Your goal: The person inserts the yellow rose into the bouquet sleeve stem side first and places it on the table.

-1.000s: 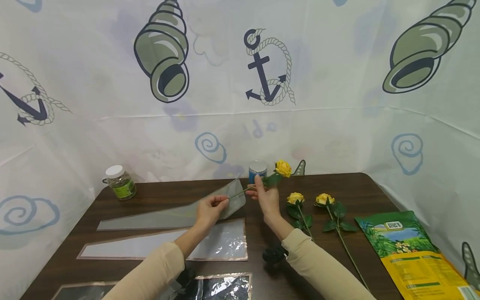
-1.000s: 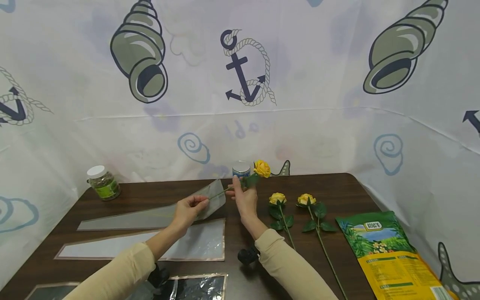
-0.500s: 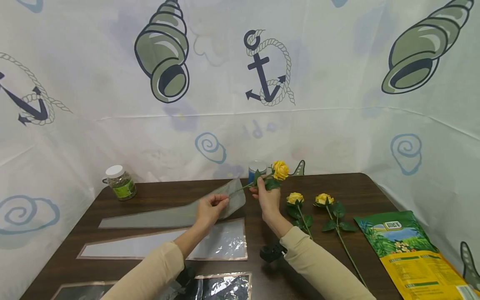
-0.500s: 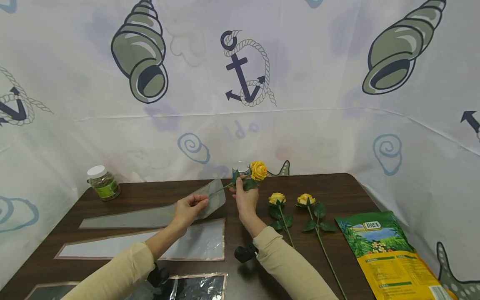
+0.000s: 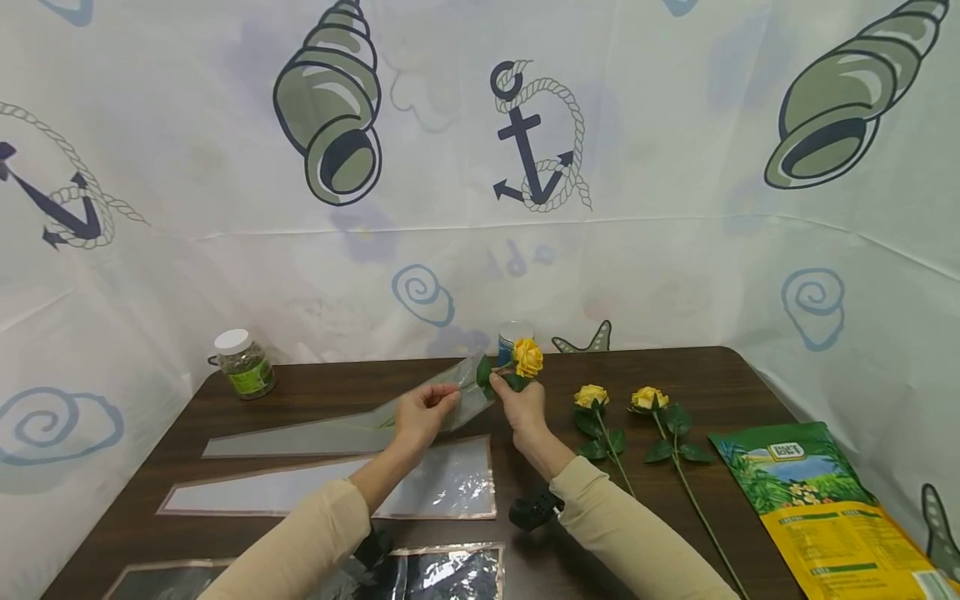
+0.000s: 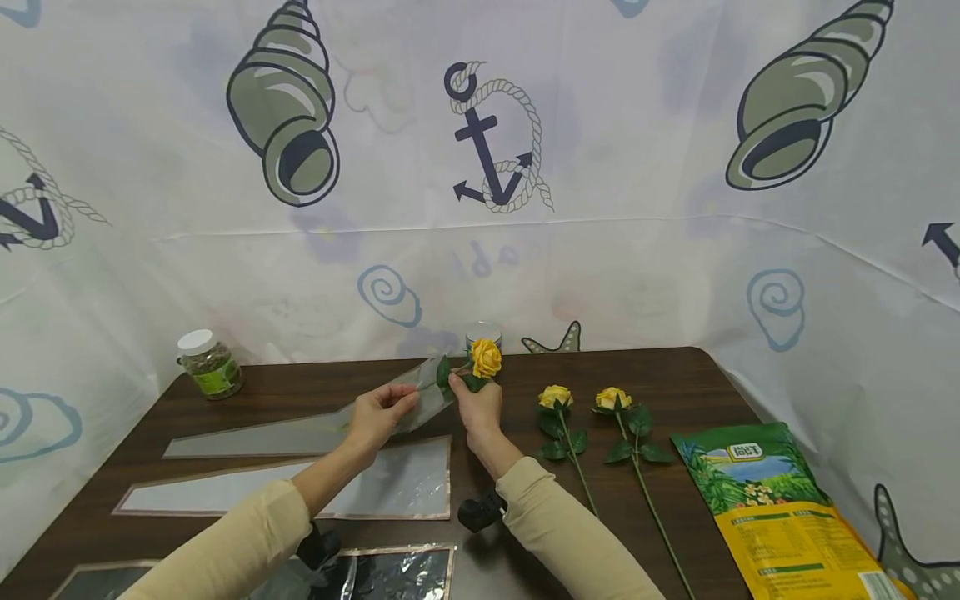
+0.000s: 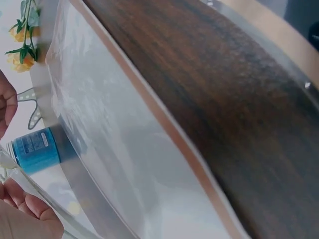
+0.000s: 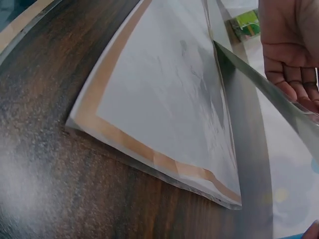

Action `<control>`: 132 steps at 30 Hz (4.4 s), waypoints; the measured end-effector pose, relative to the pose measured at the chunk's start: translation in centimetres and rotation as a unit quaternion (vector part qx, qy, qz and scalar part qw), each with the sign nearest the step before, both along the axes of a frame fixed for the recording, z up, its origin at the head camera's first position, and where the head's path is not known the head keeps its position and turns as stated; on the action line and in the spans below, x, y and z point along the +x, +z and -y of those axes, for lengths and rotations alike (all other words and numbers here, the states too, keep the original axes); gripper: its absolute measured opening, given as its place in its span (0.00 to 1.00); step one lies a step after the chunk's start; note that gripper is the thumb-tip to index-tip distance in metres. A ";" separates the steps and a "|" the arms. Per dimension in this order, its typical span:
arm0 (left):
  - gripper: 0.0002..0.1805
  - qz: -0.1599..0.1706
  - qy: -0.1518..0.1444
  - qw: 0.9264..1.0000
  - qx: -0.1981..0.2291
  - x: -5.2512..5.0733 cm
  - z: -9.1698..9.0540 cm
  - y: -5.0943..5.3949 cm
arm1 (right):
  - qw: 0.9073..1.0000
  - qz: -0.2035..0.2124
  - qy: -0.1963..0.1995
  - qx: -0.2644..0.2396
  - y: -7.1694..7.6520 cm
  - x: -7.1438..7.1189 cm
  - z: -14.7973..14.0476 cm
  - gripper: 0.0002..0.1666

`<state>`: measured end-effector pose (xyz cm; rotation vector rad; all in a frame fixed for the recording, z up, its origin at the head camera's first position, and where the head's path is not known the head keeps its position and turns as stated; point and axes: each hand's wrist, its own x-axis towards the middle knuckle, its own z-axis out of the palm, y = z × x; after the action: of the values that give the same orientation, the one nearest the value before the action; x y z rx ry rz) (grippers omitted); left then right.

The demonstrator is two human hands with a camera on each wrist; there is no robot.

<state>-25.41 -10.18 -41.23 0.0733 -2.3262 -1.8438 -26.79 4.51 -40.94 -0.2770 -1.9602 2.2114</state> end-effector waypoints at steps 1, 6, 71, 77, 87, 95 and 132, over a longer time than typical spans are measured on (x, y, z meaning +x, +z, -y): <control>0.09 -0.003 0.001 1.000 0.003 0.0 0.0 0.0 | 1.000 -0.004 0.000 -0.006 -0.1 -0.1 0.0 0.15; 0.09 -0.018 0.001 1.000 0.019 0.1 0.0 -0.2 | 0.999 -0.003 -0.009 -0.033 -0.5 -0.3 0.0 0.15; 0.08 -0.019 -0.022 1.000 0.000 -0.1 -0.3 0.9 | 0.995 -0.075 0.041 0.055 -0.9 -0.3 -1.4 0.16; 0.07 -0.015 -0.020 1.000 -0.008 -0.2 -0.2 0.9 | 0.993 -0.059 0.045 0.087 -0.6 -0.2 -1.5 0.13; 0.08 -0.032 -0.029 0.999 -0.030 -0.2 -0.3 1.3 | 0.974 -0.093 0.068 0.195 -0.1 0.3 -1.6 0.13; 0.08 -0.028 -0.012 0.999 -0.029 -0.6 0.2 1.0 | 0.971 -0.028 0.174 0.164 -0.2 0.9 -1.6 0.26; 0.29 -0.076 -0.036 0.952 -0.294 -1.7 5.4 -0.7 | 0.976 -0.002 0.203 0.084 -2.2 -1.6 1.1 0.14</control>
<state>-27.14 -15.60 -41.97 -0.2239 -2.6784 -1.0606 -28.42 3.37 -43.11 0.1679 -2.3558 2.2397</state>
